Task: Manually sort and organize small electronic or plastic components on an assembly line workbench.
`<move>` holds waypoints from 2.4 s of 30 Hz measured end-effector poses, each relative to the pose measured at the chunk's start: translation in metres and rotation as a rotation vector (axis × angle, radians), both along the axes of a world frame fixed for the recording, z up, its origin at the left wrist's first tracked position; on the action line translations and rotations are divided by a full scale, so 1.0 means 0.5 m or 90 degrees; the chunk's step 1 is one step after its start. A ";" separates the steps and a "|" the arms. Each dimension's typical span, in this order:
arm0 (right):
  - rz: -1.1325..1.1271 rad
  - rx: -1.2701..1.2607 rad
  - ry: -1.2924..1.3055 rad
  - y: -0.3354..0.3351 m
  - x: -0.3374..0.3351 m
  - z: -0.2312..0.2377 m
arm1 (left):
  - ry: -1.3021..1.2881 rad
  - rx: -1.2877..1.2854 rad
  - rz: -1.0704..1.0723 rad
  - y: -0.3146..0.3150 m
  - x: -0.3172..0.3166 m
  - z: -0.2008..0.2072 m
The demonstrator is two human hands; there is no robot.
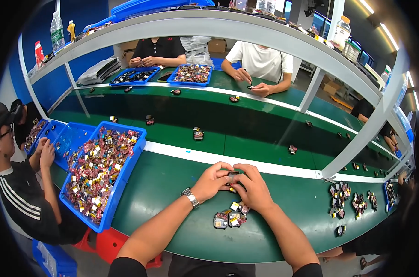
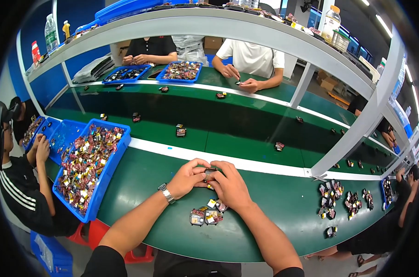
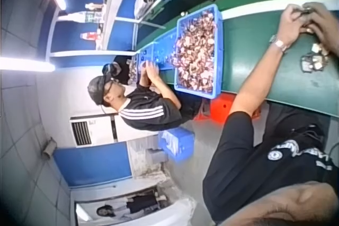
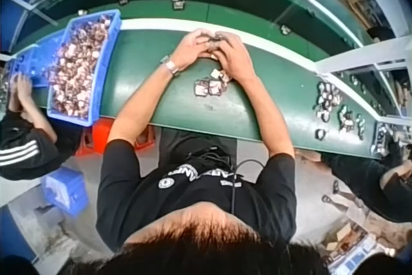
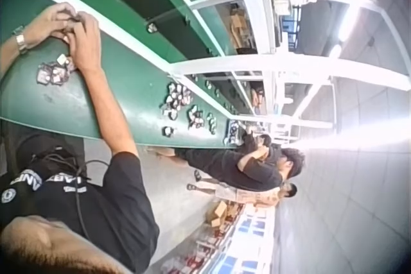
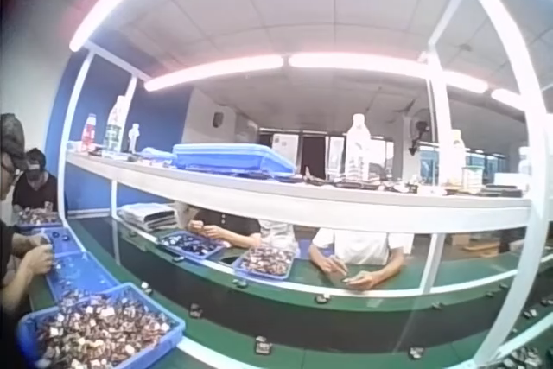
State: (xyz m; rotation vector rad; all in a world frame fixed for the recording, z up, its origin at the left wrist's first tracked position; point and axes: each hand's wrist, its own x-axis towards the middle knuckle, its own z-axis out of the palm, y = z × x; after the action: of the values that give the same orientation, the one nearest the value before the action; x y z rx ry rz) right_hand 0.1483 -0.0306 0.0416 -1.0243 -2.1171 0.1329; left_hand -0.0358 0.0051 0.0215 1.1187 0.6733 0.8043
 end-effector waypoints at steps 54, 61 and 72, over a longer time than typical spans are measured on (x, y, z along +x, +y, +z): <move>-0.071 0.000 0.176 -0.019 -0.022 -0.026 | -0.048 0.026 -0.017 0.006 -0.002 -0.025; -0.111 0.059 0.185 -0.030 -0.026 -0.016 | -0.148 0.002 -0.038 0.003 -0.002 -0.033; -0.082 -0.041 0.249 -0.023 -0.018 -0.031 | -0.145 0.001 -0.044 0.003 -0.002 -0.040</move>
State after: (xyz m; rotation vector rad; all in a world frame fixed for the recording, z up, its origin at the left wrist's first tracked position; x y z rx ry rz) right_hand 0.1393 -0.0419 0.0262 -1.0718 -1.6994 0.3139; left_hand -0.0369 0.0068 0.0016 1.0274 0.4406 0.8573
